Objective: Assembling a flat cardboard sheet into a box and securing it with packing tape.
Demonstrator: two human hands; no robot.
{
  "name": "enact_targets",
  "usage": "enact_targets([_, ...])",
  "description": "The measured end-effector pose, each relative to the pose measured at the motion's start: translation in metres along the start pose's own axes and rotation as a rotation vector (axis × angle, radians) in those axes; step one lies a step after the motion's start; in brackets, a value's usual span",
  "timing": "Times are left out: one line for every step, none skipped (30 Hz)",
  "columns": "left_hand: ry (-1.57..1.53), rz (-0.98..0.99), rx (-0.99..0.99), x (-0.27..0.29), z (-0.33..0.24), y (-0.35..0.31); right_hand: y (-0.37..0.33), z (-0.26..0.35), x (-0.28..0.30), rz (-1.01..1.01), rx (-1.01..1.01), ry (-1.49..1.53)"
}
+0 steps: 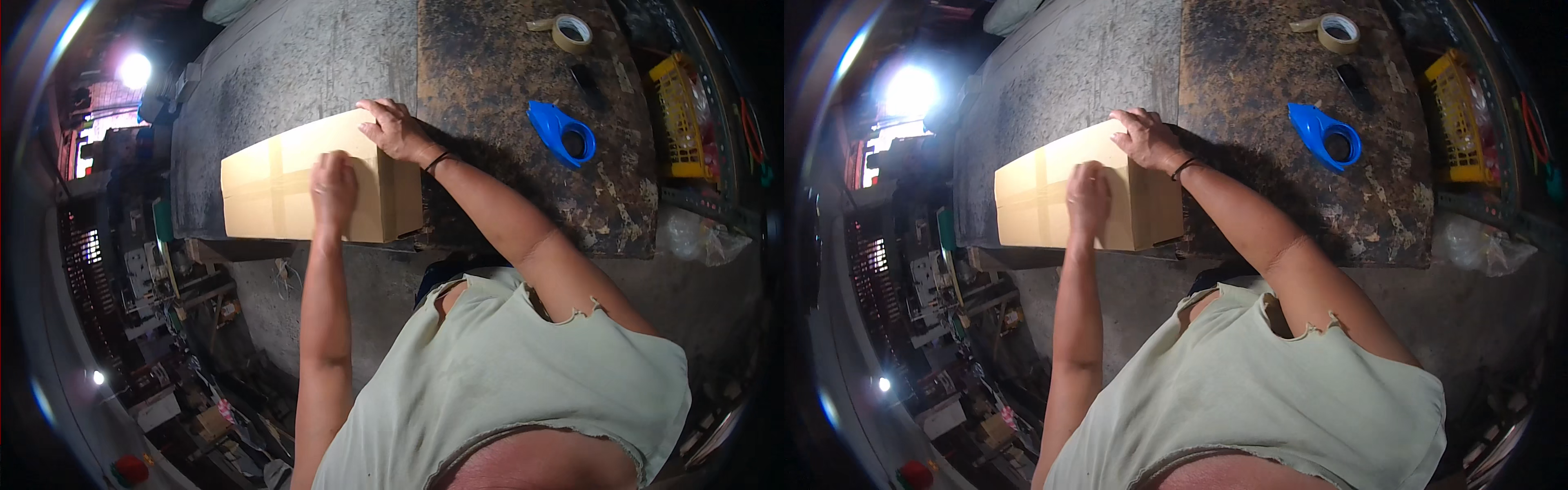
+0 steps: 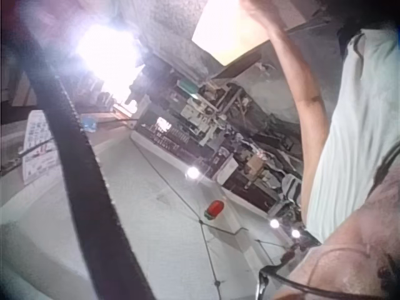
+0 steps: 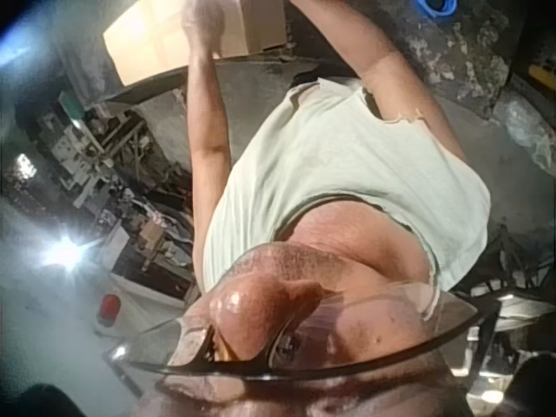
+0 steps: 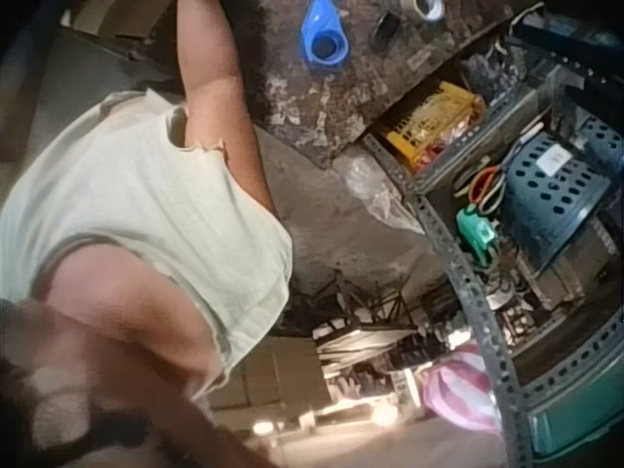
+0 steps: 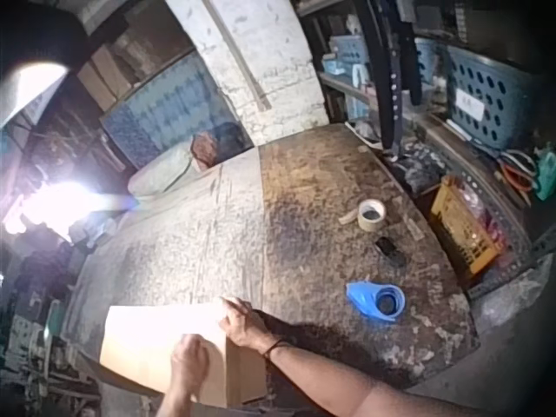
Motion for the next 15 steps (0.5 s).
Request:
enact_targets([0.010,-0.041,0.095,0.010,0.018,0.001,0.001,0.004,0.002,0.032,-0.014,0.019])
enact_targets([-0.009,-0.023,0.103,0.010,0.027,-0.001,0.001,0.009,0.003,0.075,-0.044,0.039])
enact_targets([-0.033,-0.003,0.102,0.009,0.030,0.000,0.002,0.008,0.004,0.078,-0.038,0.040])
enact_targets([-0.035,0.040,0.007,-0.001,0.010,0.001,0.004,0.003,0.007,0.080,-0.028,0.039])
enact_targets([-0.037,0.090,-0.085,-0.013,-0.024,-0.003,0.003,-0.002,0.006,0.084,-0.024,0.042])
enact_targets([-0.102,0.016,-0.246,-0.008,-0.060,-0.005,0.002,-0.001,0.006,0.059,-0.014,0.058])
enact_targets([-0.101,-0.027,-0.189,-0.013,-0.049,-0.007,0.002,-0.002,0.007,0.064,-0.008,0.060])
enact_targets([-0.051,-0.034,-0.108,-0.014,-0.022,-0.006,0.002,-0.003,0.008,0.069,-0.018,0.061])
enact_targets([0.005,-0.046,-0.018,-0.004,0.013,-0.007,0.003,0.001,0.008,0.083,-0.021,0.067])
enact_targets([-0.047,-0.045,0.278,0.008,0.044,-0.011,0.004,0.003,0.008,0.104,-0.028,0.077])
enact_targets([-0.008,-0.069,0.365,0.021,0.063,-0.015,0.004,0.005,0.009,0.111,-0.022,0.082])
enact_targets([0.032,-0.032,0.301,0.020,0.063,-0.019,0.005,0.005,0.009,0.123,-0.031,0.061])
enact_targets([0.067,0.012,0.232,0.017,0.054,-0.020,0.006,0.004,0.009,0.131,-0.047,0.037])
enact_targets([0.012,0.029,0.088,0.005,0.037,-0.022,0.007,0.002,0.009,0.146,-0.076,0.013])
enact_targets([-0.045,0.046,-0.053,-0.005,-0.004,-0.025,0.004,0.001,0.011,0.151,-0.080,0.010])
Point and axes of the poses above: each hand's wrist, its own y-axis towards the middle knuckle, its own x-axis out of the back of the hand, z = x × y, the point moved 3 cm from there along y, towards the middle knuckle, and after that the axes turned 7 degrees about z, right-handed, at the moved point
